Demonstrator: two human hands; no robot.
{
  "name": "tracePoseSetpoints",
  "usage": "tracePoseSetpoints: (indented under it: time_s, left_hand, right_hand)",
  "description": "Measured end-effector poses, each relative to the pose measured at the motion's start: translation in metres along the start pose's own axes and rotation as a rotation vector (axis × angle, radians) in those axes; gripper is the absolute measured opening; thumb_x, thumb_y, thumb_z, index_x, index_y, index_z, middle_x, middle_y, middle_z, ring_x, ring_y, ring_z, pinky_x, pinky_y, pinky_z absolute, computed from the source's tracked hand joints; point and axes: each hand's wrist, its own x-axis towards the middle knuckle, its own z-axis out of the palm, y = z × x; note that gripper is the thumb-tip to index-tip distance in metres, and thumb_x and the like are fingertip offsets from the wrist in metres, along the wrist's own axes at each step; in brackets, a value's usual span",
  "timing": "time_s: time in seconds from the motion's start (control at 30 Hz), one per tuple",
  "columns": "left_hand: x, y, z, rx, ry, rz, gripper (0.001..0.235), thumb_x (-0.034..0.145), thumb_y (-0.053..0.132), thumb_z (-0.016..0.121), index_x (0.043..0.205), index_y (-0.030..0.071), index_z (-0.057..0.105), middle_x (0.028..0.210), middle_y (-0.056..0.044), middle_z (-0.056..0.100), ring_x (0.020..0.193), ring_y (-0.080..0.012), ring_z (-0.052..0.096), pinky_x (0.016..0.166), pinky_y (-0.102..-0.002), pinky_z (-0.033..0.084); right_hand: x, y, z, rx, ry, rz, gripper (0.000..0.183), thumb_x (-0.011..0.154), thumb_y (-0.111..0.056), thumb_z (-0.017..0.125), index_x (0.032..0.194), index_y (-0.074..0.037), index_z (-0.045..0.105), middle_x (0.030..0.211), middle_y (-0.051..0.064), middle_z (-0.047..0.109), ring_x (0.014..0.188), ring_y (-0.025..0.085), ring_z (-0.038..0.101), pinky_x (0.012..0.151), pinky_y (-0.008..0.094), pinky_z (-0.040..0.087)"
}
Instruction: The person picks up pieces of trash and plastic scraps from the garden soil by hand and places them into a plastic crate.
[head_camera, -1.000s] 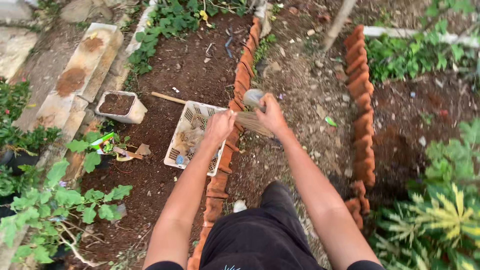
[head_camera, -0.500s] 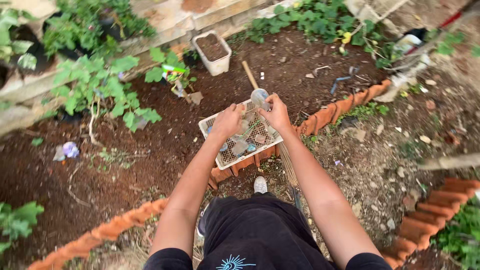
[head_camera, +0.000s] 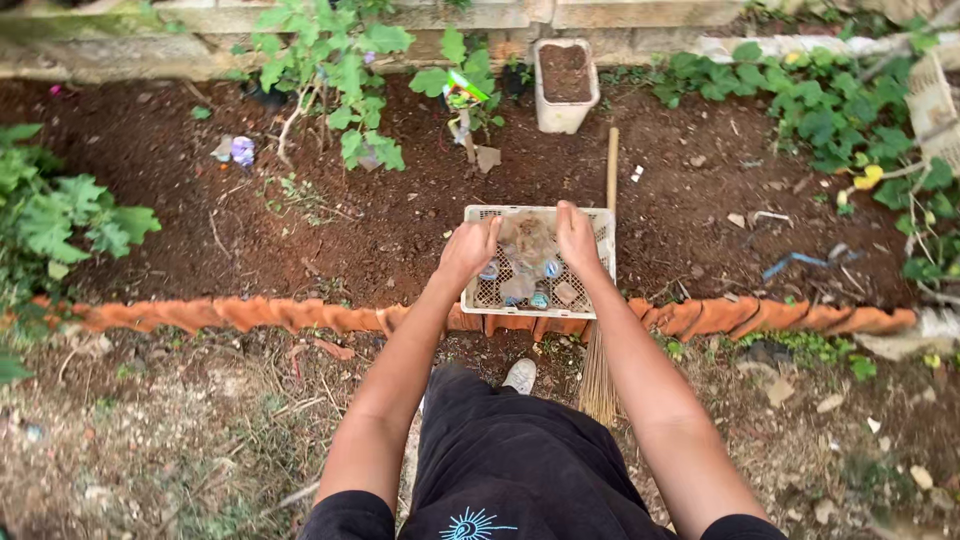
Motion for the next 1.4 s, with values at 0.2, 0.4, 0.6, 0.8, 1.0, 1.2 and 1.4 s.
tracePoseSetpoints:
  time_s: [0.2,0.4,0.6,0.8,1.0,1.2,1.4]
  left_hand:
    - [-0.009,0.007,-0.045,-0.101,0.093,0.196,0.059,0.098,0.023,0.061,0.151,0.011,0.037,0.147,-0.026,0.047,0.126,-0.0440,0.057,0.103,-0.050,0.051]
    - [-0.022,-0.020,-0.090,-0.356,0.330,0.380,0.092,0.083,-0.002,0.057,0.164,0.010,0.014,0.168,-0.024,0.026,0.156,-0.0443,0.026,0.125,-0.049,0.033]
    - [-0.076,-0.100,-0.154,-0.230,0.402,0.365,0.086,0.086,-0.001,0.066,0.160,0.013,0.025,0.164,-0.026,0.033,0.151,-0.0447,0.035,0.124,-0.048,0.035]
    - [-0.161,-0.193,-0.229,-0.013,0.406,0.053,0.080,0.095,-0.003,0.056,0.166,0.022,0.029,0.160,-0.013,0.049,0.137,-0.0356,0.056,0.117,-0.048,0.045]
    - [-0.288,-0.276,-0.301,0.054,0.680,0.012,0.079,0.091,0.008,0.067,0.160,0.023,0.032,0.162,-0.016,0.039,0.140,-0.0384,0.049,0.110,-0.047,0.049]
    - [-0.421,-0.340,-0.339,0.039,0.800,-0.455,0.074,0.093,0.014,0.069,0.158,0.024,0.035,0.164,-0.013,0.036,0.137,-0.0370,0.051,0.105,-0.046,0.050]
    - [-0.523,-0.405,-0.325,0.034,1.191,-0.649,0.018,0.100,0.014,0.071,0.118,0.011,0.074,0.111,-0.010,0.072,0.101,-0.0310,0.073,0.088,-0.042,0.058]
  right_hand:
    - [0.033,-0.111,0.045,0.293,-0.327,-0.142,0.040,0.107,-0.021,0.048,0.144,-0.005,0.047,0.123,0.014,0.063,0.110,0.025,0.067,0.095,0.040,0.056]
    - [0.033,-0.186,0.117,0.833,-0.641,-0.173,0.049,0.114,-0.023,0.036,0.159,-0.003,0.035,0.164,0.017,0.039,0.146,0.024,0.045,0.119,0.037,0.043]
    - [0.001,-0.257,0.179,0.571,-0.723,-0.351,0.048,0.113,-0.018,0.037,0.157,0.001,0.040,0.159,0.020,0.049,0.148,0.028,0.046,0.124,0.036,0.033]
    - [-0.057,-0.372,0.264,0.314,-0.822,-0.370,0.053,0.102,-0.006,0.053,0.154,-0.004,0.041,0.149,0.017,0.057,0.125,0.026,0.065,0.102,0.037,0.055]
    - [-0.124,-0.460,0.373,0.275,-0.888,-0.451,0.049,0.101,-0.005,0.053,0.149,-0.013,0.053,0.133,0.012,0.071,0.112,0.021,0.075,0.079,0.036,0.061]
    - [-0.188,-0.501,0.491,0.350,-1.038,-0.595,0.051,0.098,-0.007,0.065,0.148,-0.012,0.052,0.133,0.011,0.069,0.105,0.020,0.073,0.081,0.033,0.060]
    - [-0.268,-0.533,0.601,0.545,-1.107,-0.561,0.045,0.092,-0.009,0.075,0.135,-0.005,0.062,0.103,0.008,0.068,0.085,0.011,0.066,0.072,0.028,0.057]
